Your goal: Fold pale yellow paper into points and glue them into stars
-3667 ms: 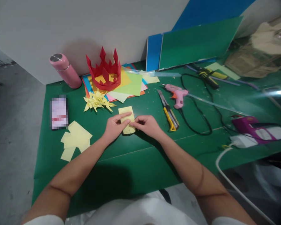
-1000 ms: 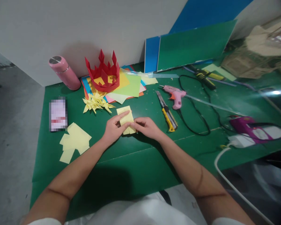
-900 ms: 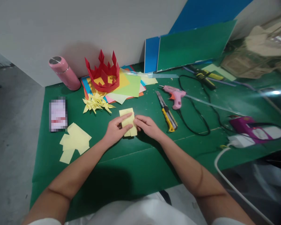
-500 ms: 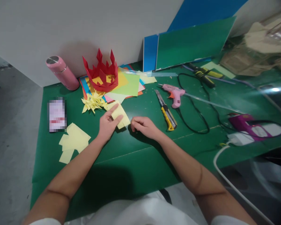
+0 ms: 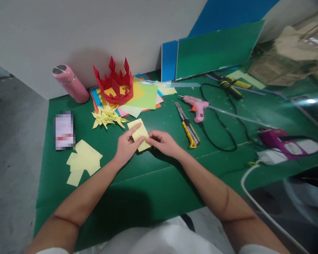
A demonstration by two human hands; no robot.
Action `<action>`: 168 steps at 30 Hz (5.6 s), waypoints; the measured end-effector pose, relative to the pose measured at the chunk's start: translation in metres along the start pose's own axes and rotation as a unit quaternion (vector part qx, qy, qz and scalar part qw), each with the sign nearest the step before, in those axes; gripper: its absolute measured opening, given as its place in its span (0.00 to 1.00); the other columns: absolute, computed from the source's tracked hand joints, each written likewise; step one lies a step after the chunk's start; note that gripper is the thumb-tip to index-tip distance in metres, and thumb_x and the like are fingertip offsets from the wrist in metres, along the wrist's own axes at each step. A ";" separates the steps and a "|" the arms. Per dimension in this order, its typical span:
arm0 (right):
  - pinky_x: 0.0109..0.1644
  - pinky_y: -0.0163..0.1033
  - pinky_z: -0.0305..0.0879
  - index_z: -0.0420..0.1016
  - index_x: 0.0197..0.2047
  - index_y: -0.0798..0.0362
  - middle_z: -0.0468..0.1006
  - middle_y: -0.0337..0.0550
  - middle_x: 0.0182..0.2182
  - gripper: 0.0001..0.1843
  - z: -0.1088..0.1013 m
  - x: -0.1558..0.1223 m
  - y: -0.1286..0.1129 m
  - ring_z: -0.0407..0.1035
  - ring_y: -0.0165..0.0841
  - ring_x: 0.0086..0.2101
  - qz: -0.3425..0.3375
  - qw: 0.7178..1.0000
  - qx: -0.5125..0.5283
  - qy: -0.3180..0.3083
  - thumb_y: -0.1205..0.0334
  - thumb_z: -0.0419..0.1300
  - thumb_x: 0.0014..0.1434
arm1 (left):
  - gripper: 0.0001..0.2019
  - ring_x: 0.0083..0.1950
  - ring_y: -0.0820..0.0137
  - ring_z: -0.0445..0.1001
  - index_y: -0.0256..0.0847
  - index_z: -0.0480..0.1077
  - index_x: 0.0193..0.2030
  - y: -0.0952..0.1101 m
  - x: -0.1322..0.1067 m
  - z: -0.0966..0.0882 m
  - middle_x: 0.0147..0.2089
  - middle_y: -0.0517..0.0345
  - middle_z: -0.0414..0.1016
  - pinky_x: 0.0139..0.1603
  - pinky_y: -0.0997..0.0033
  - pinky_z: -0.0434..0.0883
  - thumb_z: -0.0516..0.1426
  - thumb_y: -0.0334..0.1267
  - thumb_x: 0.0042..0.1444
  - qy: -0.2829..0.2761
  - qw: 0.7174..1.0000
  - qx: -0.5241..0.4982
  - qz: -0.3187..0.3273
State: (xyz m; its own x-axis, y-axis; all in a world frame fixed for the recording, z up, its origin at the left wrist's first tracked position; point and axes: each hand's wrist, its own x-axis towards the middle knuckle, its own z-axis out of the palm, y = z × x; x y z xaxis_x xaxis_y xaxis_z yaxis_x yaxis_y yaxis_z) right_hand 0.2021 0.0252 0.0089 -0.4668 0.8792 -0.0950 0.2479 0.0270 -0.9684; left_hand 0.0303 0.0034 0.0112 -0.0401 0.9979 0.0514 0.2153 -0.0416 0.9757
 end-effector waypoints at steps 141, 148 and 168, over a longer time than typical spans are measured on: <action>0.37 0.37 0.65 0.75 0.40 0.49 0.77 0.39 0.28 0.11 -0.009 -0.001 0.002 0.69 0.29 0.29 -0.222 0.966 -0.115 0.060 0.66 0.52 0.59 | 0.29 0.54 0.62 0.73 0.41 0.69 0.56 -0.011 0.005 -0.003 0.58 0.48 0.72 0.54 0.59 0.71 0.65 0.46 0.47 -0.119 0.967 -0.187 -0.127; 0.38 0.36 0.66 0.79 0.43 0.47 0.81 0.41 0.34 0.18 -0.008 0.004 0.010 0.72 0.30 0.33 -0.248 0.954 -0.162 0.043 0.71 0.52 0.57 | 0.43 0.57 0.61 0.70 0.43 0.56 0.66 -0.007 0.004 -0.003 0.57 0.47 0.71 0.56 0.59 0.71 0.68 0.43 0.43 -0.154 0.953 -0.228 -0.127; 0.40 0.37 0.67 0.81 0.35 0.48 0.80 0.41 0.33 0.07 -0.015 0.008 0.010 0.72 0.30 0.34 -0.142 0.987 -0.060 0.052 0.59 0.61 0.56 | 0.27 0.58 0.60 0.70 0.42 0.69 0.56 -0.006 0.006 -0.005 0.60 0.47 0.70 0.56 0.61 0.69 0.58 0.56 0.54 -0.153 0.974 -0.150 -0.072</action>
State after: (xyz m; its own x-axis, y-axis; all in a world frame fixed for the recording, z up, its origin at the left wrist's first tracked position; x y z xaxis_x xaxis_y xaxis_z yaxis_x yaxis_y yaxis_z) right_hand 0.2133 0.0395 0.0019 -0.4438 0.8719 0.2069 0.2217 0.3306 -0.9174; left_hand 0.0243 0.0089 0.0063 0.2535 0.9608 -0.1124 -0.0671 0.1334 0.9888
